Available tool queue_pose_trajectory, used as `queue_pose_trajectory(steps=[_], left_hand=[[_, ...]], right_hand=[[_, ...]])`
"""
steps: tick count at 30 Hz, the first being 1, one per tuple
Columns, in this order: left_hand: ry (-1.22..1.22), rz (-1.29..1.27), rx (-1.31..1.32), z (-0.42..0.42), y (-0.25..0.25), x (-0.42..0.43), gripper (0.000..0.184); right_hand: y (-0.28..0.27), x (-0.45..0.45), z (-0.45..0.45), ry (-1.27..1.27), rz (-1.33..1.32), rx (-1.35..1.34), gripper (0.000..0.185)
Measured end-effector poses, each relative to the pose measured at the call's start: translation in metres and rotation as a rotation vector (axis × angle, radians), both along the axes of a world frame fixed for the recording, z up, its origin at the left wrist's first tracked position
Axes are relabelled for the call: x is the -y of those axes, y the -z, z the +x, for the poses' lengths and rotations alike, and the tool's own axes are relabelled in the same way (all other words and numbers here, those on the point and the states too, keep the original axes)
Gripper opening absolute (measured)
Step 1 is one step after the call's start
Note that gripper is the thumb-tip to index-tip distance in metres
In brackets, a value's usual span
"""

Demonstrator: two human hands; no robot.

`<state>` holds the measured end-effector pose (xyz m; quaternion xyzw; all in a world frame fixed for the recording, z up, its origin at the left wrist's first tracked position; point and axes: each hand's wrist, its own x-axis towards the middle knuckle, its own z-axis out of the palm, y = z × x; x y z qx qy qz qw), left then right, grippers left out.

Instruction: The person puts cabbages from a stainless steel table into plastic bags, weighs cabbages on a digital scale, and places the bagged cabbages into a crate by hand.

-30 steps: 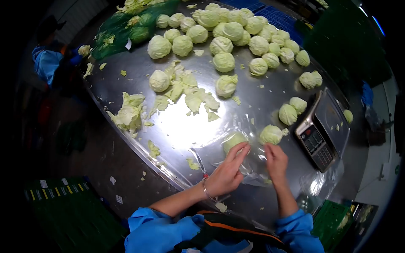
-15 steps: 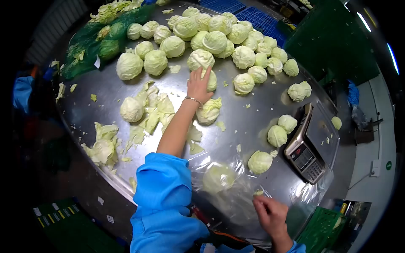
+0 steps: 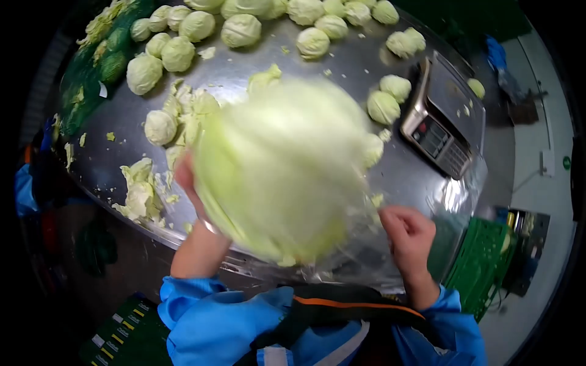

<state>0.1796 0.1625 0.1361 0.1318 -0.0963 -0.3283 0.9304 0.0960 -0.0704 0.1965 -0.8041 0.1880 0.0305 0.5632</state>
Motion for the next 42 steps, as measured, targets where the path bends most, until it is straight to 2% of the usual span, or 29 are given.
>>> queue_pose_trajectory(steps=[2,5,6,7,10,13,16,18,20,21,23,25,26,28,31,32,34,35,36,37,39,42], left_hand=[[0.108,0.124,-0.162,-0.052,-0.008,0.017,0.066],[0.356,0.262,-0.273,-0.078,-0.043,0.059,0.056],[0.374,0.314,-0.368,-0.084,-0.039,0.068,0.054],[0.404,0.301,-0.375,-0.087,-0.029,0.070,0.062],[0.305,0.798,-0.239,-0.092,-0.033,0.072,0.074],[0.222,1.072,-0.112,-0.095,-0.024,0.073,0.092],[0.142,1.279,-0.081,-0.101,-0.024,0.081,0.094],[0.130,1.493,0.117,-0.100,-0.026,0.079,0.083],[-0.212,2.102,1.032,-0.112,-0.033,0.075,0.075],[-0.722,2.111,1.228,-0.124,-0.043,0.085,0.068],[-0.823,2.211,1.215,-0.132,-0.035,0.105,0.063],[-0.442,2.150,0.943,-0.122,-0.032,0.120,0.052],[-0.192,1.792,0.469,-0.117,-0.042,0.132,0.037],[-0.361,1.810,0.807,-0.119,-0.057,0.158,0.026],[-0.340,1.682,1.029,-0.113,-0.078,0.214,0.024],[-0.311,1.707,1.152,-0.096,-0.060,0.234,0.022],[0.010,1.722,1.049,-0.081,-0.055,0.271,0.023],[-0.193,1.644,1.186,-0.077,-0.053,0.285,0.022],[-0.367,1.552,1.296,-0.084,-0.047,0.294,0.022],[-0.427,1.530,1.366,-0.091,-0.057,0.302,0.021],[-0.436,1.555,1.465,-0.105,-0.045,0.316,0.020],[-0.453,1.645,1.597,-0.124,-0.002,0.328,0.019]], right_hand=[[0.007,0.003,0.002,-0.088,-0.027,0.191,0.011],[0.014,0.008,-0.004,0.183,0.442,-0.002,0.016],[0.016,0.020,-0.009,0.143,0.519,-0.051,0.017],[0.018,0.036,-0.015,0.102,0.596,-0.100,0.019],[0.028,0.038,-0.027,0.108,0.522,-0.019,0.019],[0.036,0.027,-0.029,0.090,0.532,0.229,0.018],[0.041,0.028,-0.029,0.100,0.557,0.270,0.018],[0.040,0.035,-0.030,0.112,0.602,0.271,0.018],[0.034,0.043,-0.035,0.111,0.656,0.277,0.017],[0.031,0.046,-0.040,0.103,0.687,0.281,0.017],[0.021,0.059,-0.055,0.108,0.727,0.266,0.016],[0.002,0.075,-0.066,0.130,0.740,0.255,0.015],[-0.005,0.092,-0.073,0.124,0.670,0.333,0.014],[-0.013,0.141,-0.087,0.135,0.519,0.491,0.013],[-0.015,0.217,-0.100,0.284,0.437,0.402,0.012],[-0.008,0.238,-0.107,0.307,0.335,0.352,0.012],[0.007,0.275,-0.096,0.331,0.140,0.306,0.011],[0.009,0.285,-0.105,0.338,0.158,0.438,0.012],[0.007,0.291,-0.115,0.378,0.044,0.475,0.011],[0.005,0.297,-0.128,0.419,-0.071,0.501,0.011],[0.014,0.308,-0.155,0.451,-0.321,0.540,0.014],[0.071,0.319,-0.184,0.450,-0.474,0.652,0.015]])
